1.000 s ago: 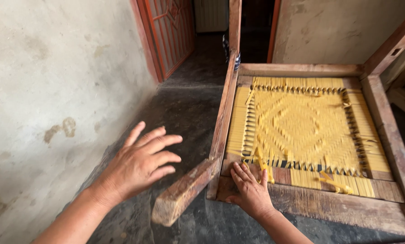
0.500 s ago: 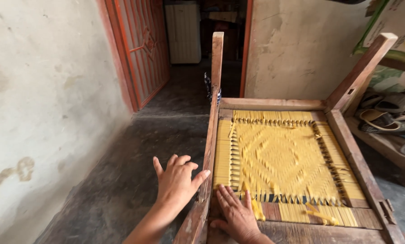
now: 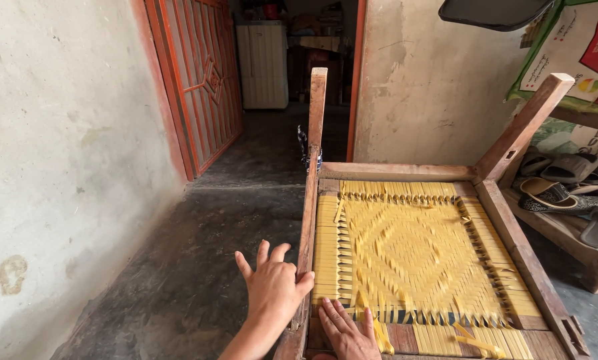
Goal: The person aligns and secures a wooden leg to the frame of a woven-seat chair. They repeatedly press and adjust the joint to ensure a snug fit, then test the stability by rocking the chair.
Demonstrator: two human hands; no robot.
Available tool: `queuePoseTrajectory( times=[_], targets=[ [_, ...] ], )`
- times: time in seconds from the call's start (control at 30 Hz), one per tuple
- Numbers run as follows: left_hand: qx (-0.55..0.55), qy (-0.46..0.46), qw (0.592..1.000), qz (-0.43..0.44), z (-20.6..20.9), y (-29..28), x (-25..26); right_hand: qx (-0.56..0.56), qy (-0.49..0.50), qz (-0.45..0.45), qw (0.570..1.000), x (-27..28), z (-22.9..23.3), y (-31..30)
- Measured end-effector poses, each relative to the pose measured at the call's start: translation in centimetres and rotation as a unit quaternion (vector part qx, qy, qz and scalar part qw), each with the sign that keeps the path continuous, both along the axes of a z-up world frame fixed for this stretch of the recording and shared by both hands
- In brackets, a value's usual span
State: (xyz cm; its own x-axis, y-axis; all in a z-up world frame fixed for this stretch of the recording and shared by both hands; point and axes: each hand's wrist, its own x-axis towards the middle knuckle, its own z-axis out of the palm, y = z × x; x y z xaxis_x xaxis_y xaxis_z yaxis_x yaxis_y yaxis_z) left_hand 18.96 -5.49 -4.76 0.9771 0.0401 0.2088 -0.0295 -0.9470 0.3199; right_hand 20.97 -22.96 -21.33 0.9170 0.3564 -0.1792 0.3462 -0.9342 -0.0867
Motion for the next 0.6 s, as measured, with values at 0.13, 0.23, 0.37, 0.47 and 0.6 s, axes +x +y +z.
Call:
queuePoseTrajectory(
  times=[0.13,0.23,0.37,0.47,0.6],
  targets=[
    [-0.015,-0.012,1.000,-0.002,-0.1,0.0,0.3,0.005,-0.023,0.005,1.000,-0.5,1.2,0.2],
    [-0.008,-0.019,1.000,-0.009,-0.4,0.2,0.3,0.009,-0.017,0.007,1.000,-1.0,2.0,0.4],
    [-0.026,-0.010,1.000,-0.003,-0.4,0.1,0.3,0.010,-0.017,0.001,1.000,-1.2,2.5,0.4],
    [-0.031,0.001,0.999,-0.005,-0.4,0.4,0.0,-0.001,-0.003,-0.002,1.000,-1.4,3.3,0.7],
    [-0.092,0.003,0.996,-0.015,-0.7,0.7,-0.6,0.041,0.029,-0.025,0.998,-0.7,5.3,0.1]
  ],
)
